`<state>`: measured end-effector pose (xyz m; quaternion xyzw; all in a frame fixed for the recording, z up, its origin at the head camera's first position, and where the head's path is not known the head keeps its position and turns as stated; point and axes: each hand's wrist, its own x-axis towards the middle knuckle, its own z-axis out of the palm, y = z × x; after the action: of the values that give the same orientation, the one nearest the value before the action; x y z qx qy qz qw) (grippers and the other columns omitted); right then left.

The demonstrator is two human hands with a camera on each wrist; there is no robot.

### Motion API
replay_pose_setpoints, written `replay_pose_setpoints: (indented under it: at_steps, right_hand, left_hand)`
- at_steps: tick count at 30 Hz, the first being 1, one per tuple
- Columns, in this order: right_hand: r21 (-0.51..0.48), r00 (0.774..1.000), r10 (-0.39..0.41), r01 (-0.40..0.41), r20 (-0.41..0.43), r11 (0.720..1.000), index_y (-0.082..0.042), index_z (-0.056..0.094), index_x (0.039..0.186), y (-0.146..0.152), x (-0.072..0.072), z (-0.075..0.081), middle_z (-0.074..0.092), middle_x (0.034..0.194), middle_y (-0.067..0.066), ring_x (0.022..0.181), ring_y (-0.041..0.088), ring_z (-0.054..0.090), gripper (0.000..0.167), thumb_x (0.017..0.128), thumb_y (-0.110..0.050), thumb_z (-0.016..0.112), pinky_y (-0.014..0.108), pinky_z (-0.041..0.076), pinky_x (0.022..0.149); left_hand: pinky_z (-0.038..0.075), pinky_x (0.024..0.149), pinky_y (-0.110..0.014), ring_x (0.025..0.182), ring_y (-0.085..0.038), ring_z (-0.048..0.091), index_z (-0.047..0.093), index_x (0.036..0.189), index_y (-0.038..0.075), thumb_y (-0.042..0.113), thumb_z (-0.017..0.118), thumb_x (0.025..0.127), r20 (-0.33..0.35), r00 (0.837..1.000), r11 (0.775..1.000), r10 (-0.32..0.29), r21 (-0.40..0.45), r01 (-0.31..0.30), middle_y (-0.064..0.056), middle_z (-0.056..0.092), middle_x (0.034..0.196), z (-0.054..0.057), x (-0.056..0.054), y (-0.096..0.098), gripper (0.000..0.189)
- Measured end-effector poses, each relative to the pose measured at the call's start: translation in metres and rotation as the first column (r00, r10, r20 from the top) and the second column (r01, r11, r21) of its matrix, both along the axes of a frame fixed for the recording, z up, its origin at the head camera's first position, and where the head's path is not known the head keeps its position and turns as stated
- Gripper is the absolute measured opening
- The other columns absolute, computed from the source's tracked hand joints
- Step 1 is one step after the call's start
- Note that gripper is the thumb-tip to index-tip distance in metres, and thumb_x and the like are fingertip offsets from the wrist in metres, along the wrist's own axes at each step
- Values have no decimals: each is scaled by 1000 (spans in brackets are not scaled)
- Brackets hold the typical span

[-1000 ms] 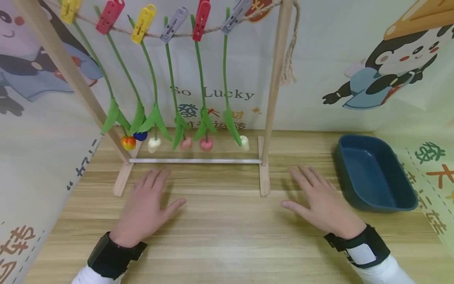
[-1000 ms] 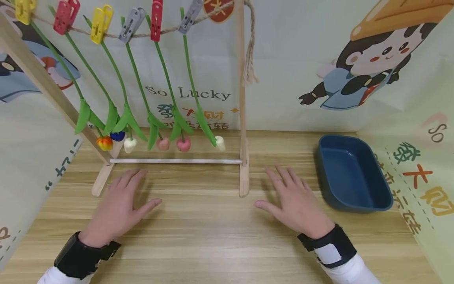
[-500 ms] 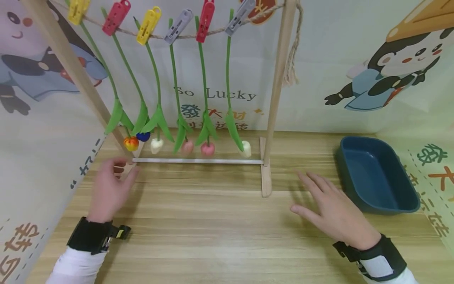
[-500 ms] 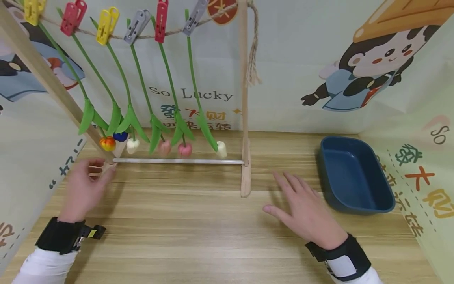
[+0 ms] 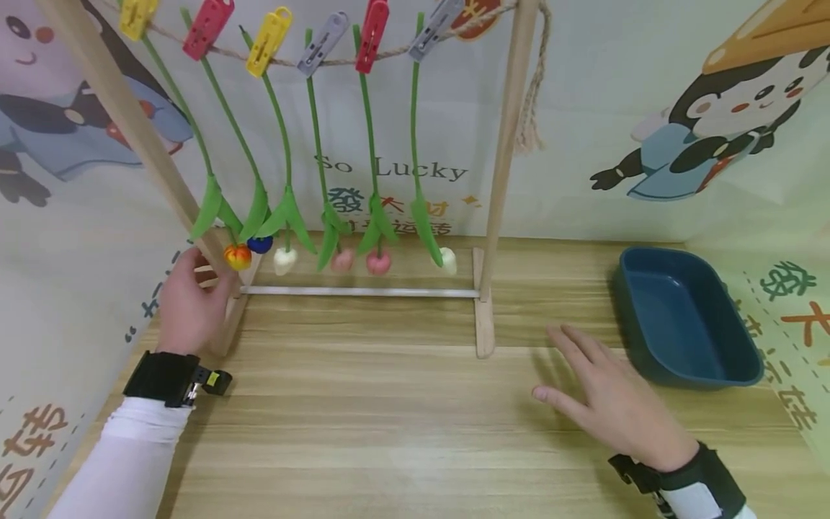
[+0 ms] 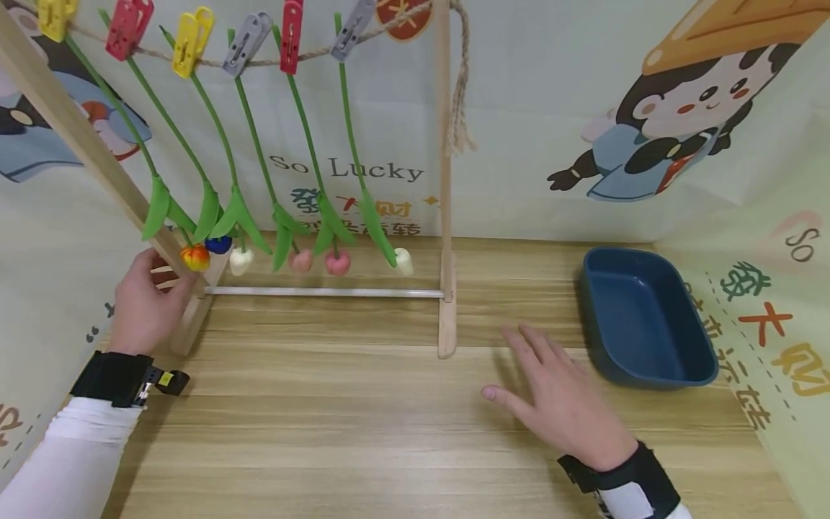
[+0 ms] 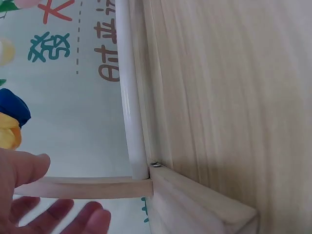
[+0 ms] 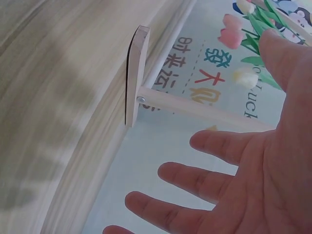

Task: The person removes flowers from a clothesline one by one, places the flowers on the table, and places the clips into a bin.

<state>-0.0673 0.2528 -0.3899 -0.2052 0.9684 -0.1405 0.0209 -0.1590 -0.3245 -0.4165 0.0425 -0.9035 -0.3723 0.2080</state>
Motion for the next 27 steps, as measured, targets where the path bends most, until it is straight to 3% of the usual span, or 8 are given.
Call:
replay_pose_setpoints:
  at_steps: [2, 4, 11, 17, 20, 23, 27]
  right_hand:
    - [-3, 1000, 2, -2, -1, 1000, -8, 36, 165, 0, 1, -1, 39, 163, 27, 140, 56, 46, 90, 101, -66, 60, 77, 40, 105]
    - [-3, 1000, 3, -3, -1, 1000, -8, 36, 165, -1, 2, -1, 39, 163, 28, 140, 56, 45, 90, 101, -66, 60, 77, 39, 106]
    - [-11, 1000, 11, -11, -8, 1000, -7, 36, 165, -3, 5, -1, 40, 162, 28, 141, 55, 46, 88, 101, -63, 63, 75, 40, 107]
    - [-30, 1000, 23, -23, -8, 999, -8, 37, 165, -5, 7, -1, 40, 162, 27, 141, 55, 45, 87, 101, -60, 65, 74, 41, 107]
    - [-28, 1000, 26, -26, -13, 999, -9, 36, 165, -5, 7, -2, 40, 162, 27, 141, 55, 46, 87, 101, -61, 65, 74, 42, 107]
    - [-28, 1000, 24, -25, -14, 999, -10, 37, 165, -5, 7, -3, 40, 162, 27, 141, 54, 46, 88, 101, -63, 63, 73, 43, 107]
    - [-38, 999, 29, -29, -20, 999, -11, 37, 165, -5, 8, -6, 40, 162, 26, 142, 53, 46, 89, 100, -66, 62, 72, 44, 107]
  left_hand:
    - [53, 83, -10, 116, -45, 66, 51, 148, -3, 17, 59, 108, -11, 1000, 1000, -2, -12, 1, -26, 62, 131, 0, -2, -2, 46]
    - [42, 76, -1, 113, -45, 66, 54, 145, -3, 14, 58, 108, -20, 1000, 1000, 1, -13, -1, -26, 63, 129, 0, -3, -3, 41]
    - [43, 77, -4, 109, -44, 68, 57, 144, -2, 9, 58, 107, -47, 999, 1000, 22, -16, -22, -25, 65, 130, -4, -4, -2, 39]
    - [58, 83, -22, 108, -44, 69, 58, 142, -2, 12, 61, 108, -38, 999, 999, 5, -41, -6, -25, 66, 129, -2, -2, 12, 38]
    - [57, 80, -18, 106, -46, 69, 58, 143, -4, 10, 61, 107, -52, 998, 1000, -17, -26, 15, -26, 66, 128, -1, 0, 21, 38]
    - [44, 76, -3, 105, -46, 69, 58, 141, -5, 6, 62, 106, -76, 996, 999, -44, 1, 44, -27, 66, 127, -1, 1, 29, 37]
    - [41, 75, 0, 102, -46, 71, 59, 140, -6, 2, 64, 104, -104, 992, 997, -75, -1, 76, -28, 66, 125, 0, 1, 41, 37]
